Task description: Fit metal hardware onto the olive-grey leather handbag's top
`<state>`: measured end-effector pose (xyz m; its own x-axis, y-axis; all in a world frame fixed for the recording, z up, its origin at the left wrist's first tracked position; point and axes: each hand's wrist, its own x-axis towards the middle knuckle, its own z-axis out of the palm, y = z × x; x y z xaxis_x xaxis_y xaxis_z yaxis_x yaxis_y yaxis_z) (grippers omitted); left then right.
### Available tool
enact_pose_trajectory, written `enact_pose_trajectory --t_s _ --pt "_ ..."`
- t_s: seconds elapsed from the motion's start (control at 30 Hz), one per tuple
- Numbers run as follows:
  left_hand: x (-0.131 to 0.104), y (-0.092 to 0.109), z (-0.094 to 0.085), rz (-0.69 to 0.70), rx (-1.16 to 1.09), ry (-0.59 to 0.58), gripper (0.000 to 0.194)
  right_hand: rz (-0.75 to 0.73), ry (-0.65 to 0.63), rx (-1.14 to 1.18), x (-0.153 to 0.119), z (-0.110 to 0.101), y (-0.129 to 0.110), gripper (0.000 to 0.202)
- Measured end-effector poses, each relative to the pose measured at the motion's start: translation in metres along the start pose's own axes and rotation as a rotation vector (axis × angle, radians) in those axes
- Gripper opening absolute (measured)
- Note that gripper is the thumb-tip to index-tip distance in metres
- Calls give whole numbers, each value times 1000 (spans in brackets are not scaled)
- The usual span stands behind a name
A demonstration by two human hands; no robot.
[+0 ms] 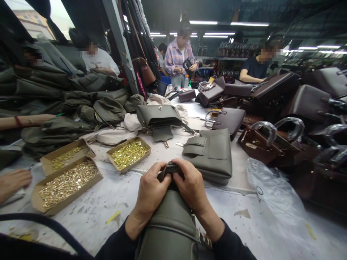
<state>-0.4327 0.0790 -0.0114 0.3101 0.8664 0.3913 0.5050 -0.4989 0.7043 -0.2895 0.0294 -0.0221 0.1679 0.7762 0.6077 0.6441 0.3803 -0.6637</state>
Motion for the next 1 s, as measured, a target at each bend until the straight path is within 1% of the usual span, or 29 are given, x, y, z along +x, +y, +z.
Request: enact_pose_trajectory --t_s 0.03,0.1,0.17,0.27,0.33,0.5,0.63,0.67,0.73,0.83,0.93,1.0 --pt "-1 -1 -2 40 -8 -4 21 -10 11 -18 -3 1 -2 31" --pt "-4 -4 -7 157 -38 -10 22 -46 56 -67 -10 4 -6 31" --pt "-8 -9 -13 311 -59 -26 25 -144 118 -131 -19 7 -7 34" --pt "-15 -20 -22 545 -28 -55 27 -341 174 -190 -33 10 -6 42" --pt "-19 -26 -26 639 5 -60 28 -398 185 -178 -39 12 -4 44" --pt "-23 -35 -28 693 5 -47 27 -351 192 -90 -45 16 -2 45" --pt "-24 -38 -27 727 18 -31 27 -164 189 30 -48 21 -3 31" --pt "-24 -39 -28 734 27 -27 26 -141 191 42 -48 22 -3 27" --pt "-25 -39 -29 751 44 -7 23 -164 192 33 -50 24 -3 25" --pt "-26 -38 -31 757 51 33 20 -209 170 0 -54 25 1 29" --pt "-25 -38 -31 740 28 54 23 -243 113 -51 -55 26 5 33" --pt "-24 -41 -30 724 -12 63 26 -299 80 -88 -52 25 7 37"
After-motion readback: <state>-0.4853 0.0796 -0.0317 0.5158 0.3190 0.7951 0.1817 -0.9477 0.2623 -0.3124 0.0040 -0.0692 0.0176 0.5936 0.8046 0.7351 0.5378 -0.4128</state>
